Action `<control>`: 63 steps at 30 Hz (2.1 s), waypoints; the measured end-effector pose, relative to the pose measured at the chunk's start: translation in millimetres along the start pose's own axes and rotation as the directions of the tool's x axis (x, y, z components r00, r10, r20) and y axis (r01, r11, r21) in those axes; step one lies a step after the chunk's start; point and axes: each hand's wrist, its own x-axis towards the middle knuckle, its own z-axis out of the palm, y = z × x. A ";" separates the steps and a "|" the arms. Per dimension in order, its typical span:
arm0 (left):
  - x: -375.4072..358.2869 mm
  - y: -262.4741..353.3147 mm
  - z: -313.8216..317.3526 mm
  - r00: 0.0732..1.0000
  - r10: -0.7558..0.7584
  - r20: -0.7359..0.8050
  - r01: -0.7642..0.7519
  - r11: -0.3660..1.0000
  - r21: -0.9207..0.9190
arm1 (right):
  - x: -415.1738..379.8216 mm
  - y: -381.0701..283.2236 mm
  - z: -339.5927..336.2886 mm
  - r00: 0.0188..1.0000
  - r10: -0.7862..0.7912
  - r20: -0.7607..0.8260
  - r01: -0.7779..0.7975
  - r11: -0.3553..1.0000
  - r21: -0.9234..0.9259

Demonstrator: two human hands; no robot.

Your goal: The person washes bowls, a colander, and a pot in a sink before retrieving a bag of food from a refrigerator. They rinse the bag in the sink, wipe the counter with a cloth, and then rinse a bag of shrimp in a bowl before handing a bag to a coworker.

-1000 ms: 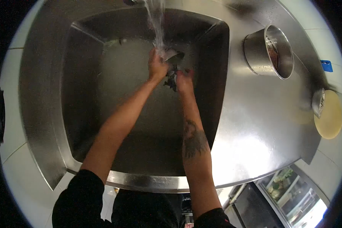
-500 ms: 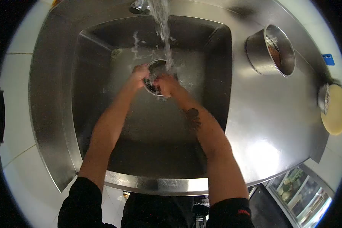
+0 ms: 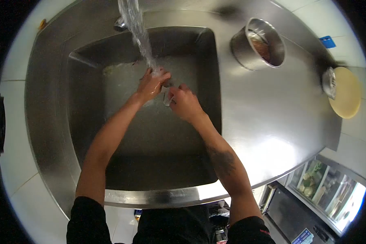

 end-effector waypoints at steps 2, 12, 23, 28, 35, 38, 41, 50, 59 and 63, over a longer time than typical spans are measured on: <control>14.9 1.3 1.0 0.975 0.076 -0.208 -0.087 0.995 -0.041 | -34.7 -28.5 -61.1 0.966 -0.146 -0.214 0.156 0.987 0.028; -10.1 52.7 -56.5 0.975 0.176 -0.136 -0.158 0.978 0.135 | -39.3 -9.2 -233.0 0.727 -0.282 -0.626 -0.106 0.855 -0.508; -109.3 183.5 -209.5 0.881 0.190 -0.433 -0.153 0.981 0.118 | -127.1 -138.4 -84.6 0.810 -0.559 -0.178 0.518 0.823 -0.232; -153.6 223.5 -286.6 0.904 -0.008 -0.427 0.073 0.988 0.137 | -174.2 -213.0 -191.4 0.570 -0.803 -0.174 0.676 0.579 -0.456; -282.1 214.9 -312.8 0.708 -0.452 -0.543 0.630 0.752 0.195 | -192.1 -299.8 -389.4 -0.158 -0.936 -0.314 0.338 0.248 -0.908; -315.6 213.9 -302.6 0.628 -0.538 -0.563 0.707 0.697 0.121 | -143.5 -327.5 -447.2 0.107 -0.954 -0.278 0.117 0.290 -0.950; -331.1 207.0 -290.0 0.625 -0.551 -0.553 0.708 0.699 0.104 | -83.2 -339.0 -482.0 0.340 -0.929 -0.147 0.172 0.215 -0.961; -362.3 173.9 -259.6 0.609 -0.579 -0.542 0.720 0.691 0.070 | -53.6 -338.0 -490.7 0.531 -0.843 -0.090 0.491 0.392 -0.778; -329.8 154.8 -239.8 0.528 -0.697 -0.485 0.726 0.667 -0.167 | -112.2 -233.7 -147.8 0.707 -0.628 -0.325 0.677 0.734 0.055; -364.7 165.3 -212.0 0.516 -0.768 -0.379 0.791 0.597 -0.132 | -33.6 -132.8 40.2 0.963 -0.199 0.182 0.194 0.980 0.043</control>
